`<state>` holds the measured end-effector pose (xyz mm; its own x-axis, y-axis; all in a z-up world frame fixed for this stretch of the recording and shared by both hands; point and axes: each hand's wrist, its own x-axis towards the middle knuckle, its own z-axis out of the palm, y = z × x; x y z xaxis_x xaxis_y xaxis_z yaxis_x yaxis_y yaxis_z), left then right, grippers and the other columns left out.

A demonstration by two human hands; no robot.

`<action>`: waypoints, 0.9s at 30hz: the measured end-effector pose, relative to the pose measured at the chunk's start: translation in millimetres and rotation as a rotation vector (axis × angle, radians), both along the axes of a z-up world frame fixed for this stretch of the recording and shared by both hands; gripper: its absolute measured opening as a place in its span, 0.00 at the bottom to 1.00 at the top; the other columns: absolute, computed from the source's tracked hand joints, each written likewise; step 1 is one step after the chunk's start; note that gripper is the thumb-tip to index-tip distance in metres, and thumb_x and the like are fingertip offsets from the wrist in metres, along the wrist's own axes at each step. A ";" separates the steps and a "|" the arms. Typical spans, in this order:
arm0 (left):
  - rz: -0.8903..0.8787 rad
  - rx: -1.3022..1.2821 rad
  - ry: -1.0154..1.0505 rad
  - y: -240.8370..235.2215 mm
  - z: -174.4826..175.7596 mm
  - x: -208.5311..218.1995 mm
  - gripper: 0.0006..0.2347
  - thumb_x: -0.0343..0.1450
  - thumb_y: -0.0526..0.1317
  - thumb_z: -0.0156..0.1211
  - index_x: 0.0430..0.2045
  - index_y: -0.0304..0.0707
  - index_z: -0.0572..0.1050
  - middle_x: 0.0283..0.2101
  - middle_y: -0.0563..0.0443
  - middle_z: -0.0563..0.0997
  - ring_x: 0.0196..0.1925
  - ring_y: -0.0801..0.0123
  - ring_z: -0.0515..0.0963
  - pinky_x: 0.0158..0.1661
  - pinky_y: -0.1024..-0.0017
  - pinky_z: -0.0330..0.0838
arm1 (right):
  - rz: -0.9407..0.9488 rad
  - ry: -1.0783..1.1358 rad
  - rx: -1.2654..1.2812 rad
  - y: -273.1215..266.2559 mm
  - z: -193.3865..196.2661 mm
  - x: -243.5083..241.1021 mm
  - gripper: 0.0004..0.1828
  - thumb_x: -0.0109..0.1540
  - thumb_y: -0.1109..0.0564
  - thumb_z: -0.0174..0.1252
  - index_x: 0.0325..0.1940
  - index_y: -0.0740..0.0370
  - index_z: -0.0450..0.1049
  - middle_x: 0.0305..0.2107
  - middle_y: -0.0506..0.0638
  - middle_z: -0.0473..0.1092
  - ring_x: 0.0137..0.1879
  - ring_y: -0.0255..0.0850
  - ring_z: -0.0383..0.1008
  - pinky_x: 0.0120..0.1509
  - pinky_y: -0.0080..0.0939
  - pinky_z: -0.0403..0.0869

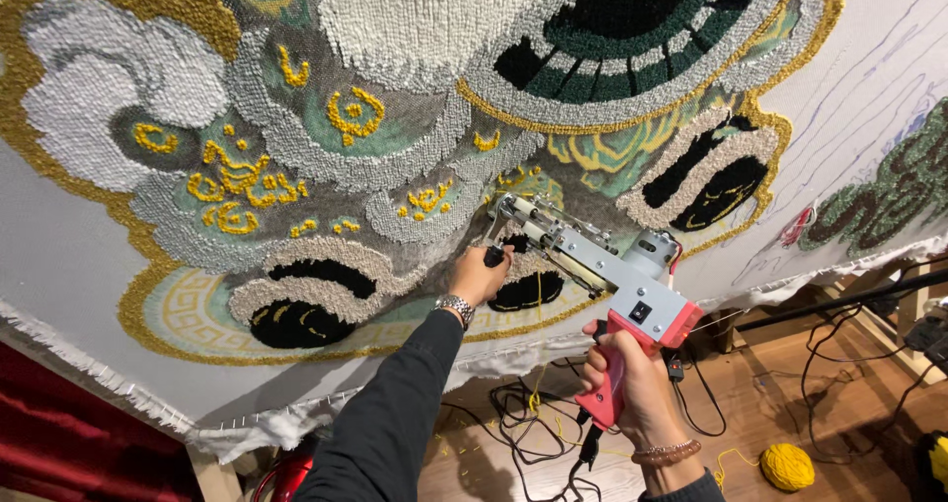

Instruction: The person uses a handheld tufting gun to apply yellow yarn into a stretched canvas, following a pre-drawn design. The person guides the tool across the surface to create textured loops and occasionally adjusts the yarn feed with the left hand.

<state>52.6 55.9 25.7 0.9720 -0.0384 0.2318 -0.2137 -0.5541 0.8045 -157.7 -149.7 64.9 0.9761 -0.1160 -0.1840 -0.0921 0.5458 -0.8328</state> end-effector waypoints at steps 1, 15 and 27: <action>-0.014 -0.016 0.027 -1.1 -0.6 -2.0 0.15 0.68 0.54 0.62 0.42 0.54 0.85 0.27 0.46 0.84 0.30 0.57 0.85 0.35 0.62 0.77 | 0.007 -0.008 -0.005 -0.8 0.1 -1.3 0.15 0.60 0.56 0.50 0.46 0.68 0.70 0.19 0.49 0.59 0.22 0.39 0.60 0.27 0.43 0.64; -0.393 -0.613 0.277 -56.3 -23.0 -12.4 0.23 0.75 0.44 0.55 0.66 0.45 0.62 0.55 0.51 0.80 0.34 0.68 0.88 0.18 0.72 0.67 | 0.086 0.034 -0.106 -54.9 21.9 -22.0 0.26 0.59 0.55 0.51 0.58 0.71 0.73 0.18 0.46 0.57 0.21 0.37 0.59 0.27 0.40 0.63; -0.424 -0.507 0.262 -86.6 -37.7 -27.3 0.19 0.76 0.45 0.58 0.54 0.26 0.76 0.43 0.46 0.86 0.24 0.72 0.79 0.26 0.72 0.73 | 0.133 -0.014 -0.080 -112.7 10.7 -41.0 0.30 0.57 0.52 0.50 0.60 0.74 0.69 0.18 0.45 0.56 0.19 0.36 0.57 0.25 0.41 0.63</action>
